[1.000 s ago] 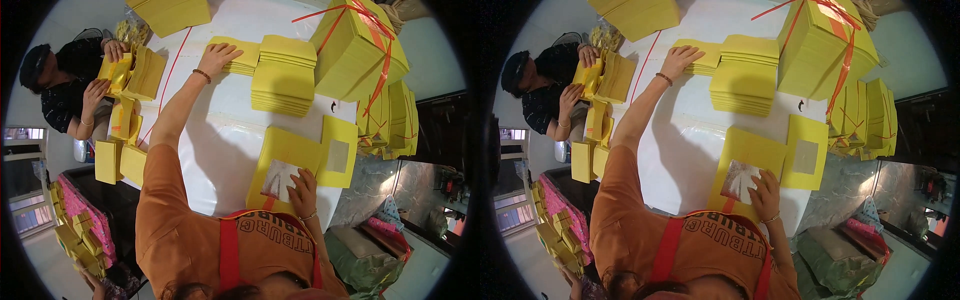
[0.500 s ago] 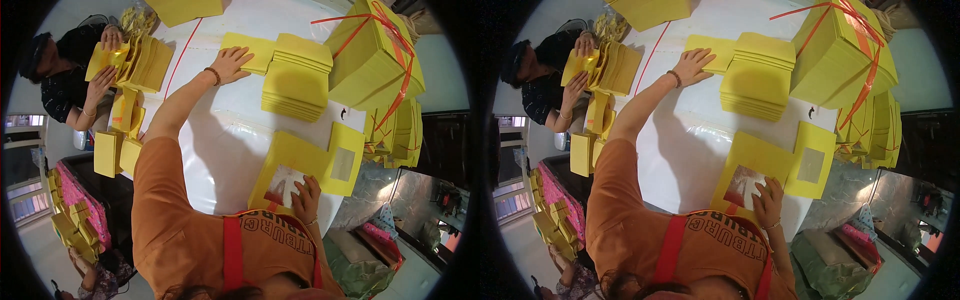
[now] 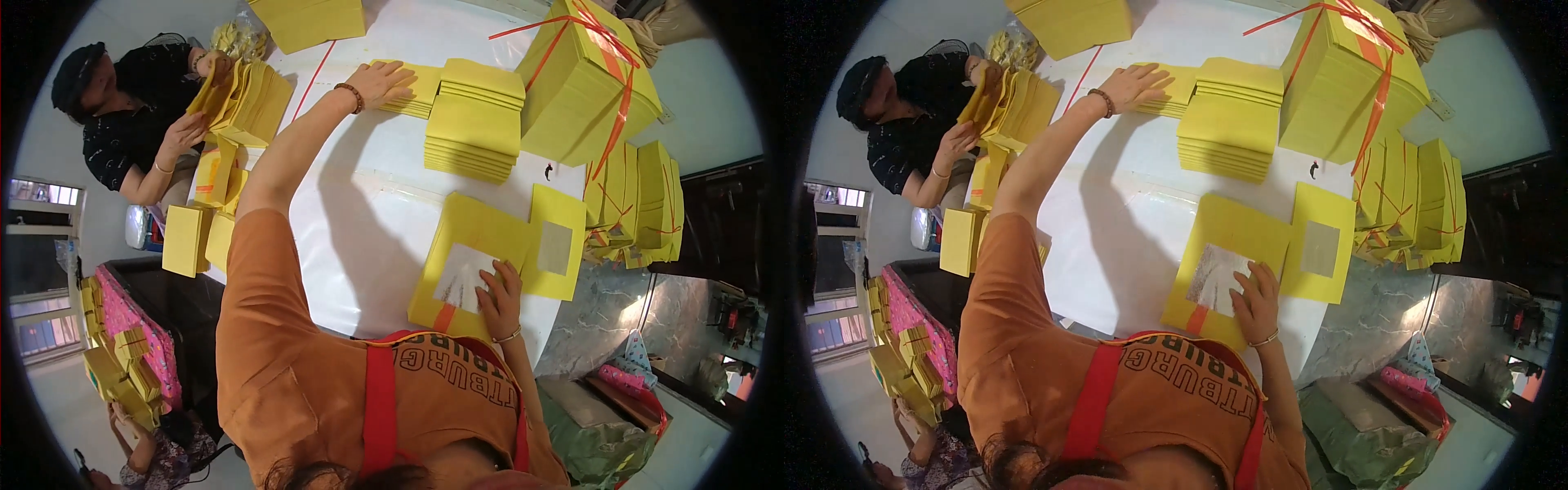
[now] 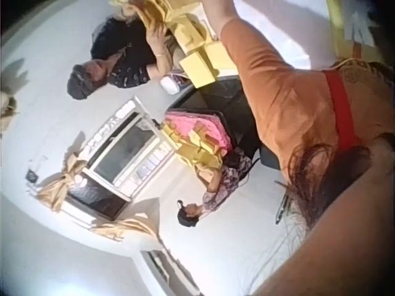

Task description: Applying foil patches and organizing stacks of yellow paper sheets.

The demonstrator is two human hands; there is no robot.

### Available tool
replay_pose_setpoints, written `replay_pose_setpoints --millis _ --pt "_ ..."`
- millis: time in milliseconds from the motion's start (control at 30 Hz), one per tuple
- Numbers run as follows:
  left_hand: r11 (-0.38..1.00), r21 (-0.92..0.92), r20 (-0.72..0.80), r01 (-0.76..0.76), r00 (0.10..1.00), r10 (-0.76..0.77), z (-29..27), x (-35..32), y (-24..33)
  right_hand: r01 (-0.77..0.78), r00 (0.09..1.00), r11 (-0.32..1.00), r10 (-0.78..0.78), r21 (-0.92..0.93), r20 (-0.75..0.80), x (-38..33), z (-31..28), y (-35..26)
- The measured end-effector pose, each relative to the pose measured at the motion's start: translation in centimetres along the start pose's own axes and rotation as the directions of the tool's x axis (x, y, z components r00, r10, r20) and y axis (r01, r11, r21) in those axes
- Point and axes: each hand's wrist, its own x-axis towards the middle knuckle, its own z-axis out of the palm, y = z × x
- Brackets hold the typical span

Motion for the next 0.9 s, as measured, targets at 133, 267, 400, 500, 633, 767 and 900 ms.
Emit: replay_pose_setpoints --millis 133,267,400,500,633,767,900 --pt "0.974 -0.205 -0.372 -0.099 0.928 0.016 -2.0 -2.9 6.1 0.013 1.000 1.000 -0.012 0.011 -0.023 -0.2 0.1 0.3" --pt "0.770 -0.438 -0.334 -0.464 0.879 0.340 -3.2 -10.5 19.7 0.005 1.000 1.000 -0.005 0.017 -0.011 -0.6 0.2 0.4" --pt "0.674 -0.480 -0.277 -0.561 0.826 0.491 -3.6 -17.7 27.8 0.013 0.999 1.000 -0.013 0.013 -0.036 -1.2 0.5 1.3" --pt "0.745 -0.441 -0.195 -0.501 0.864 0.465 -1.9 -19.6 29.2 0.109 0.993 0.994 -0.109 0.007 -0.037 -1.1 0.5 1.7" --pt "0.770 -0.500 -0.103 -0.396 0.910 0.402 -3.8 -20.6 28.8 0.047 0.997 0.980 -0.036 0.191 -0.061 -1.3 -0.9 1.4" --pt "0.754 -0.543 -0.102 -0.370 0.920 0.378 -3.6 -20.5 28.3 0.142 0.989 0.977 -0.147 0.161 0.022 -2.5 -1.0 2.4" --pt "0.703 -0.586 -0.161 -0.403 0.908 0.387 -3.7 -20.2 27.8 0.054 0.998 0.977 -0.058 0.205 0.013 -2.9 -0.8 2.1"
